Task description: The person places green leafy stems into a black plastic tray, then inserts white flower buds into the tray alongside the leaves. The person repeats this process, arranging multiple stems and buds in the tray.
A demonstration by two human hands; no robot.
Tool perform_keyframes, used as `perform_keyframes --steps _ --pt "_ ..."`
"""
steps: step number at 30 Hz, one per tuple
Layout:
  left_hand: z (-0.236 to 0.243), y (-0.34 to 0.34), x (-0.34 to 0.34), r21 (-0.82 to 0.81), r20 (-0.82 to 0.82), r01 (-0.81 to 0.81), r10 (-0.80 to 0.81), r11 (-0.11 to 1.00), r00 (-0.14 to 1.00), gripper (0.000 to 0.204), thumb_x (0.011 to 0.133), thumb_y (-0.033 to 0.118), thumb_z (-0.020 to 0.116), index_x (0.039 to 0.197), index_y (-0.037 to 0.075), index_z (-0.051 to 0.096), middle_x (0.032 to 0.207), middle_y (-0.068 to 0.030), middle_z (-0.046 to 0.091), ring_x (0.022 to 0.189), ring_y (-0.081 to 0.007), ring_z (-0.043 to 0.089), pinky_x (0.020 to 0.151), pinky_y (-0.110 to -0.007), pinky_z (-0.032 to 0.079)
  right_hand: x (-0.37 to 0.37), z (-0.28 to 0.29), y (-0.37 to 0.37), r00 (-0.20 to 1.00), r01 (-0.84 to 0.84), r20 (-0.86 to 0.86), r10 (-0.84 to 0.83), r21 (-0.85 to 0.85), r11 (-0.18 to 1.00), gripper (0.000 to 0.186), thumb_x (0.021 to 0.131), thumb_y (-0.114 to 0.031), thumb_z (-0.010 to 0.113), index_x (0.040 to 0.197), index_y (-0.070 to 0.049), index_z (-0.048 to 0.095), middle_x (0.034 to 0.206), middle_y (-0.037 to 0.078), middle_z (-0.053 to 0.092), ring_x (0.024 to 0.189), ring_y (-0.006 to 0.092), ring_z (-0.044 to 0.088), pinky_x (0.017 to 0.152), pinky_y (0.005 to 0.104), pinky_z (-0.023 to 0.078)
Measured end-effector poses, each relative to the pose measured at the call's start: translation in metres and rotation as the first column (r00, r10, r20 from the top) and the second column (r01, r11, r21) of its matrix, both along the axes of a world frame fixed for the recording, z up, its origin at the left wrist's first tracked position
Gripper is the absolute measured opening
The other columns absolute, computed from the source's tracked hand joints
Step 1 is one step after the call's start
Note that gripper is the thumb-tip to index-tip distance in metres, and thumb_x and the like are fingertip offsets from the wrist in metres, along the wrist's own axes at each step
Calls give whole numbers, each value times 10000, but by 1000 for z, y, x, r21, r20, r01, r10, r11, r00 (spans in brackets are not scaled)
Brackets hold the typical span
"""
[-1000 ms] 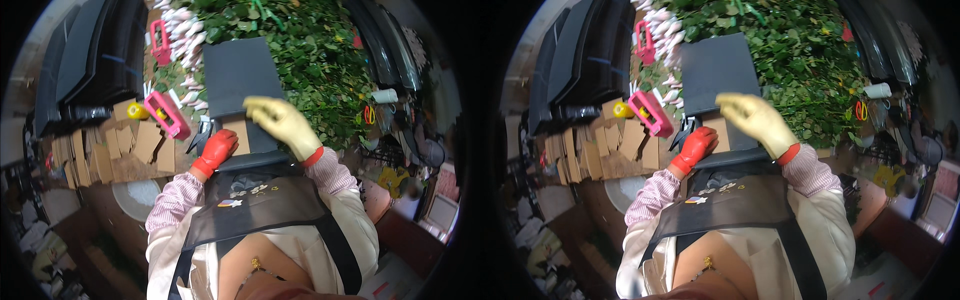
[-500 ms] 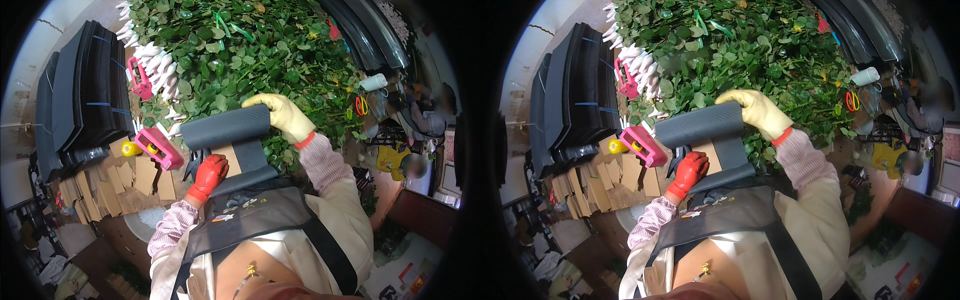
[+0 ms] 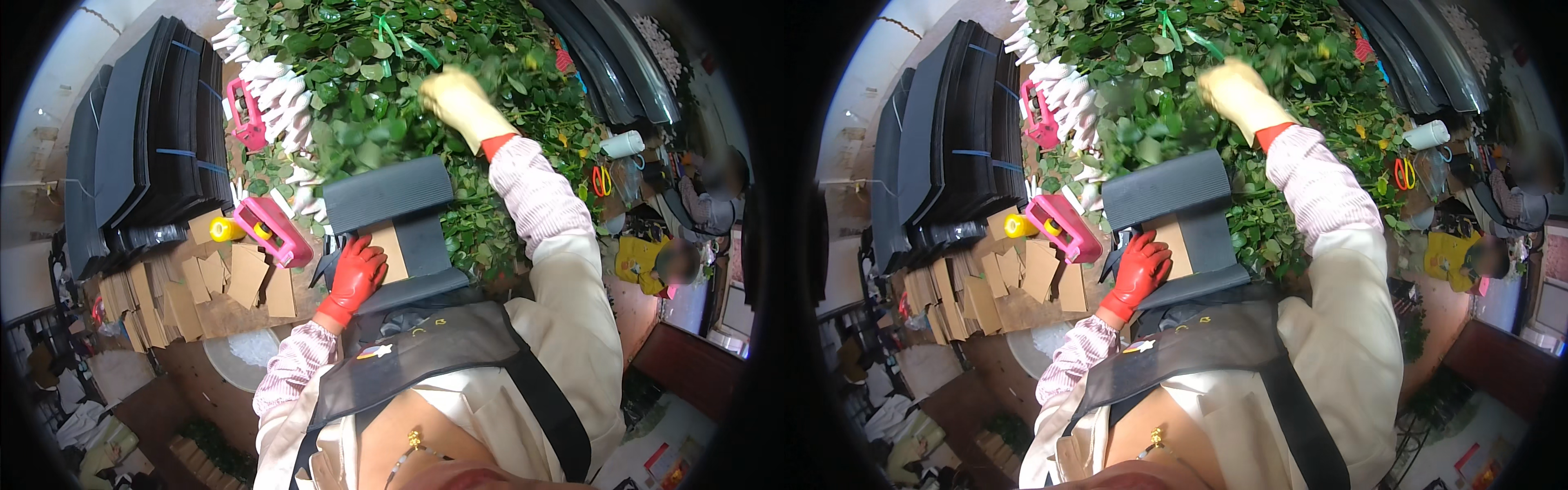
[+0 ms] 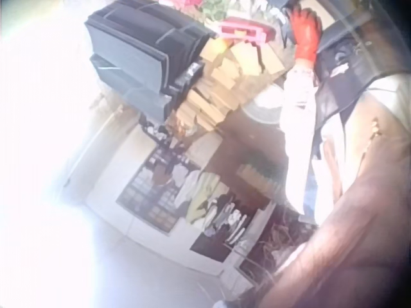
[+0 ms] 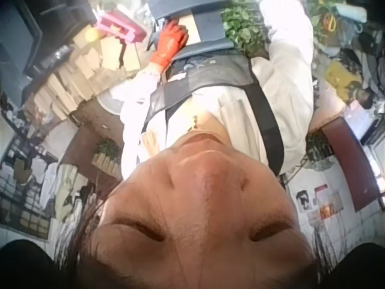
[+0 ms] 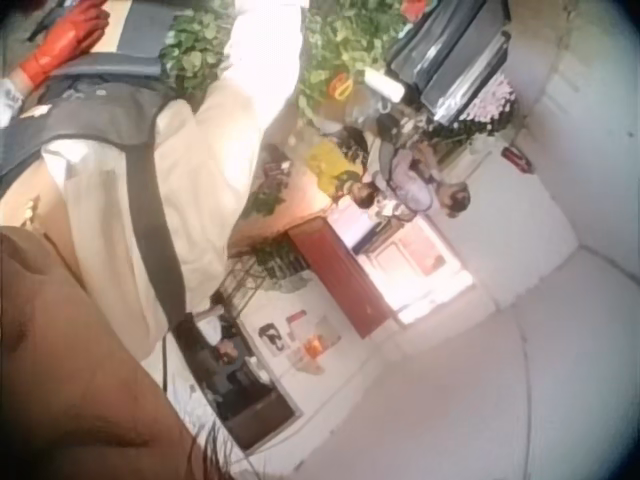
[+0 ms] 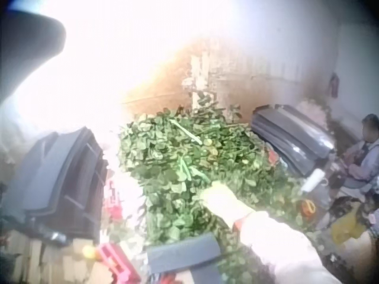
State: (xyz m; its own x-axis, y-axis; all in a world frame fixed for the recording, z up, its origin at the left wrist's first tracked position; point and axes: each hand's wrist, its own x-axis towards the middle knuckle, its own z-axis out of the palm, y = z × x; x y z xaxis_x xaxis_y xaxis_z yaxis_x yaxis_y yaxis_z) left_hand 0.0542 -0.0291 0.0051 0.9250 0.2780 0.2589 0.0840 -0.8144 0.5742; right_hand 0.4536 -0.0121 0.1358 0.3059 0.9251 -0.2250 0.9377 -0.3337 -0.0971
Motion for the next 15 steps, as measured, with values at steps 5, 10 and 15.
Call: perform_keyframes --steps 5,10,15 --pt "-12 -5 -3 -23 -37 -21 20 1000 999 210 824 147 772 1030 110 752 1127 -54 705 1264 -382 587 1150 -618 364 -29 72 -48 825 -542 509 247 586 602 229 892 -143 643 1081 -159 770 1077 46 766 912 229 734 889 385 584" --pt "-16 -6 -7 -10 -34 -14 13 1000 999 201 825 158 777 1018 107 754 1110 -61 708 1254 -377 595 1151 -624 362 16 59 -82 903 -318 414 113 469 824 273 828 -43 648 1048 -139 777 908 103 754 906 315 740 786 421 595" --pt "-16 1 2 -17 2 20 -19 1000 1000 211 834 157 791 1028 85 749 1093 -78 715 1260 -399 591 1090 -603 411 26 23 -131 991 40 99 -89 421 906 297 880 -57 686 1133 -183 780 1161 86 762 1004 320 737 866 387 595"
